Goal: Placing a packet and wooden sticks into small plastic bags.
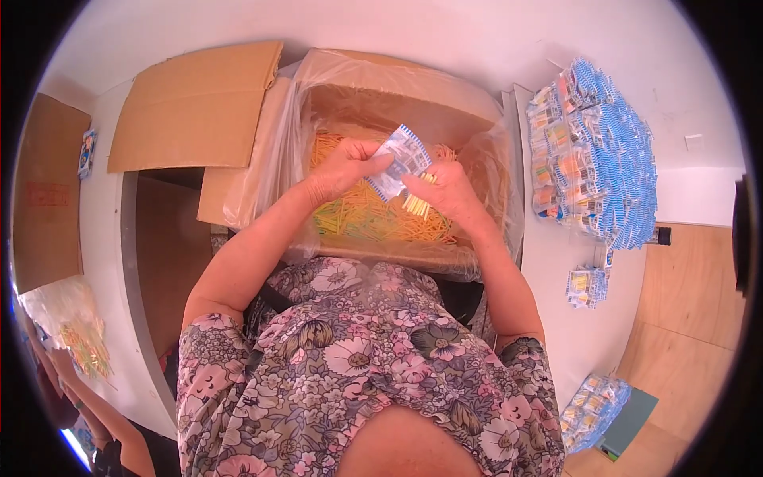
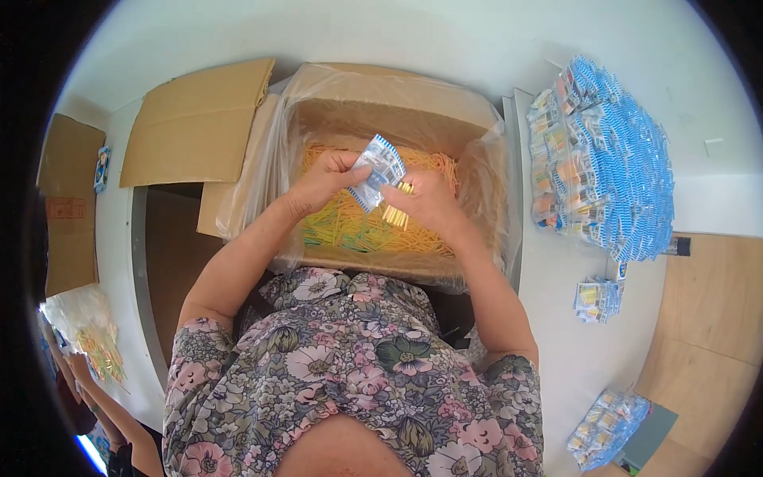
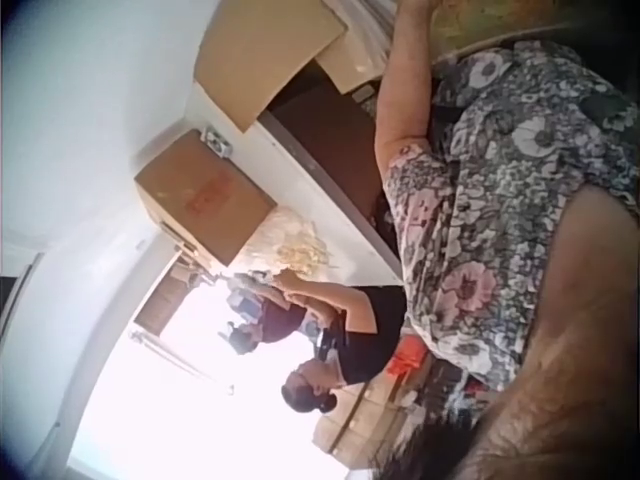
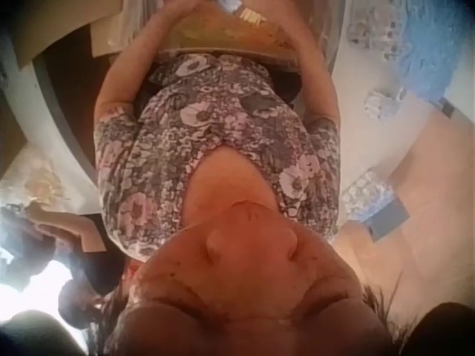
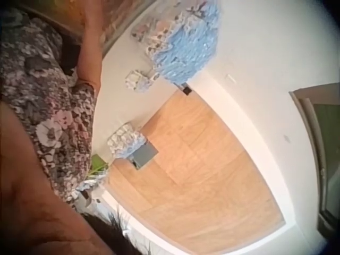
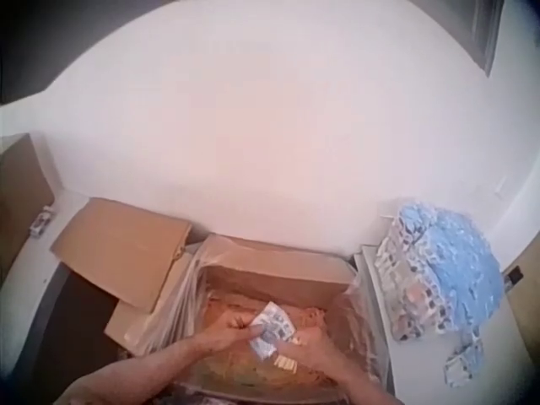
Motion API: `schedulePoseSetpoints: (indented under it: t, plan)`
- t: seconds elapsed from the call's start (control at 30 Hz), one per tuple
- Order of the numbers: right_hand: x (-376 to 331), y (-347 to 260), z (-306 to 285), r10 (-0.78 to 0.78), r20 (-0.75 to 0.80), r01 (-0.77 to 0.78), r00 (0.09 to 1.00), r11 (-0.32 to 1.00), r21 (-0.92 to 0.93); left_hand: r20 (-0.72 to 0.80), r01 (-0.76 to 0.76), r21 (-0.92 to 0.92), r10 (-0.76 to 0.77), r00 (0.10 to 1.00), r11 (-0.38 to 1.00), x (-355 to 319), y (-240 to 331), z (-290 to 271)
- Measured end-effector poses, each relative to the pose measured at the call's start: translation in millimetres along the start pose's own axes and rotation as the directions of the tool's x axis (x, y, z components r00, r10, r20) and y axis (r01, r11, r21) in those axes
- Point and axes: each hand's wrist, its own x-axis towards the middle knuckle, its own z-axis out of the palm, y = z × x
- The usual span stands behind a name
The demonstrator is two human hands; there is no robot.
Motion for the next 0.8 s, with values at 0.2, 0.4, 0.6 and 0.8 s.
schedulePoseSetpoints:
  t: [0.2,0.4,0.6,0.8]
  plan:
    - [-7.9,-13.6,-22.1,0.130,0.022,-0.132,0.991,0.962,0.239,-0.115,-0.123,0.178,0.144,0.983,0.976,1.3,-4.1,-10.1]
    - [1.0,-24.5,-32.1,0.117,0.048,-0.122,0.992,0.786,0.606,-0.147,-0.092,0.082,0.104,0.984,0.992,-1.3,10.4,5.5]
    - [-8.7,-12.8,-27.8,0.081,-0.013,-0.076,0.997,0.965,0.253,-0.091,-0.082,0.128,0.094,0.991,0.988,1.8,-2.6,-6.3]
    - [-15.2,-23.7,-28.3,0.170,-0.015,-0.145,0.985,0.880,0.453,0.001,-0.079,0.141,0.080,0.997,0.987,1.7,-2.4,-5.0]
